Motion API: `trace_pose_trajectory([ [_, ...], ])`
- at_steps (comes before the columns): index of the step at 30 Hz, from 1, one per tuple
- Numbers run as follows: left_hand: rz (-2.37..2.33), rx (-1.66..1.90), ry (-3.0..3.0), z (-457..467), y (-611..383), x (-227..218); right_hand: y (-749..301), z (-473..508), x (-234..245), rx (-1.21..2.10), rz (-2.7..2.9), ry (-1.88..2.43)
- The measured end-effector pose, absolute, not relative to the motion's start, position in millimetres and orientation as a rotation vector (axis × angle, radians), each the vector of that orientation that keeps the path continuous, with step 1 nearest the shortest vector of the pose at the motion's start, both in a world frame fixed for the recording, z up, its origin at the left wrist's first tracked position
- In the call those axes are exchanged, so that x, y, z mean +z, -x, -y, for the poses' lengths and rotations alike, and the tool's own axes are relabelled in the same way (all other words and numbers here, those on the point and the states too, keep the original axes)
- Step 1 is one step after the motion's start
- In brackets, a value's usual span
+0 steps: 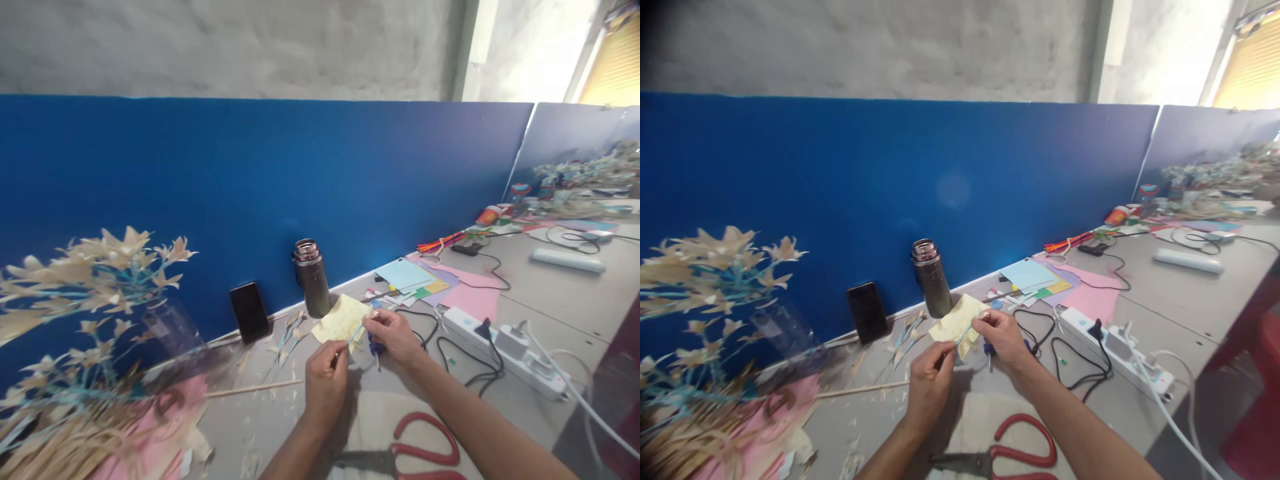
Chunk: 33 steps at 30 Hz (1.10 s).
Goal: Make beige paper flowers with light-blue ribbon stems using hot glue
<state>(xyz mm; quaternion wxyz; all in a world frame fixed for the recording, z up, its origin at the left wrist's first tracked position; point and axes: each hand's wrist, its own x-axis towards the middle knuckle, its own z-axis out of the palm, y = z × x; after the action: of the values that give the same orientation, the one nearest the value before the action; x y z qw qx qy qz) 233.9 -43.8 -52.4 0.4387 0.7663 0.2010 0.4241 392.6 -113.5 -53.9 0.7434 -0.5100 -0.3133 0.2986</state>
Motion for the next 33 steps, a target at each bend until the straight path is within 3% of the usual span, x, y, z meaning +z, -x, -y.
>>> trace_pose_trajectory([
  [8, -0.647, 0.88, -1.601, 30, -237, -58, -383, 119, -42, 0.663, 0.849, 1.108],
  [15, -0.574, 0.767, -1.366, 23, -238, -71, -386, 126, -40, 0.208, 1.138, 1.438],
  [21, -0.58, 0.768, -1.236, 25, -241, -67, -396, 127, -42, 0.116, 1.145, 1.576],
  [33, -0.702, 0.741, -0.977, 23, -244, -63, -377, 119, -58, 0.437, 1.316, 1.477],
])
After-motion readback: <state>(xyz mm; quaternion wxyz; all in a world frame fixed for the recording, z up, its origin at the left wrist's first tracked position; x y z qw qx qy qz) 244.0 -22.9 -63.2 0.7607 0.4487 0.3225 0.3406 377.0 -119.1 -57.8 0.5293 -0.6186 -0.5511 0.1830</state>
